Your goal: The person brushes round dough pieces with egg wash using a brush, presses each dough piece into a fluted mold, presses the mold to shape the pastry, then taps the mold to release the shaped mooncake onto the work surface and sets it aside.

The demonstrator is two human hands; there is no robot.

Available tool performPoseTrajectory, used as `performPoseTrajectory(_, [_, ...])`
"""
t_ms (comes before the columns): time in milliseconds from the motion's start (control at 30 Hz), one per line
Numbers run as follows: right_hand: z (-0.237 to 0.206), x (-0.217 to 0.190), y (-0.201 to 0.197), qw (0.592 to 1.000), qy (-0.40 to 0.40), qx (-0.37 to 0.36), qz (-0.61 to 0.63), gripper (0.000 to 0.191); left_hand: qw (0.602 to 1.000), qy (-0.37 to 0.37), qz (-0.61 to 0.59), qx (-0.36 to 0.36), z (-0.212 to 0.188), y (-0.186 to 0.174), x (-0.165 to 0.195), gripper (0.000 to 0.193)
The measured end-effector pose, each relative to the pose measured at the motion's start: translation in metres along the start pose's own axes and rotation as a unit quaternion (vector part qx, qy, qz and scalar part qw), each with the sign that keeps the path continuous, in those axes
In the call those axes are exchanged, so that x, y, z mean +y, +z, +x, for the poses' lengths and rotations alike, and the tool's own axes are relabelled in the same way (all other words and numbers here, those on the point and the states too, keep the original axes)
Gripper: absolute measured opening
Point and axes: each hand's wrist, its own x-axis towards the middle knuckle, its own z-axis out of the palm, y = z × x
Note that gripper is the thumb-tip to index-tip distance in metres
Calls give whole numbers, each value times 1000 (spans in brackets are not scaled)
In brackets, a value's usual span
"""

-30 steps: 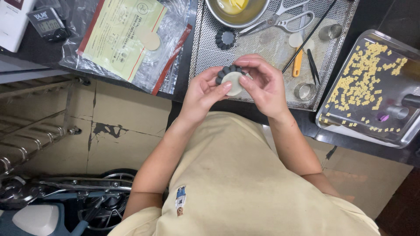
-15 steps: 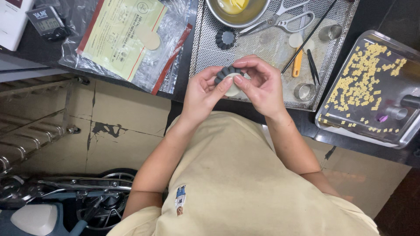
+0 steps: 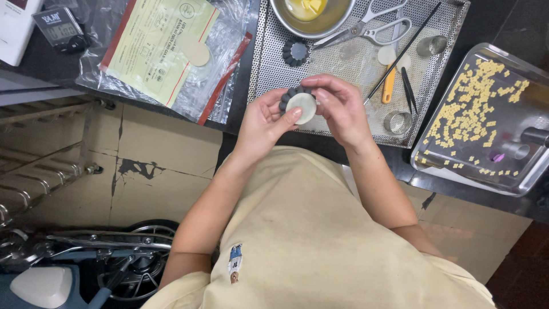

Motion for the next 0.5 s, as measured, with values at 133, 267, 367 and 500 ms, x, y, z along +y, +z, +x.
performPoseTrajectory(133, [21,16,-28,992,-32,70,-97,34,999,29,6,12,4,-15,-3,42])
performPoseTrajectory(267, [59,45,-46,840,-159,129,-503,50,998,24,0,56,1,-28,-5,40])
performPoseTrajectory(367, [84,68,-42,763,-224,113,-595,71,997,-3,-18,73,-1,-39,-6,36])
performPoseTrajectory(500, [104,80,-33,743,-201,125,-626,72,994,19,12,105,0,-52,-10,39])
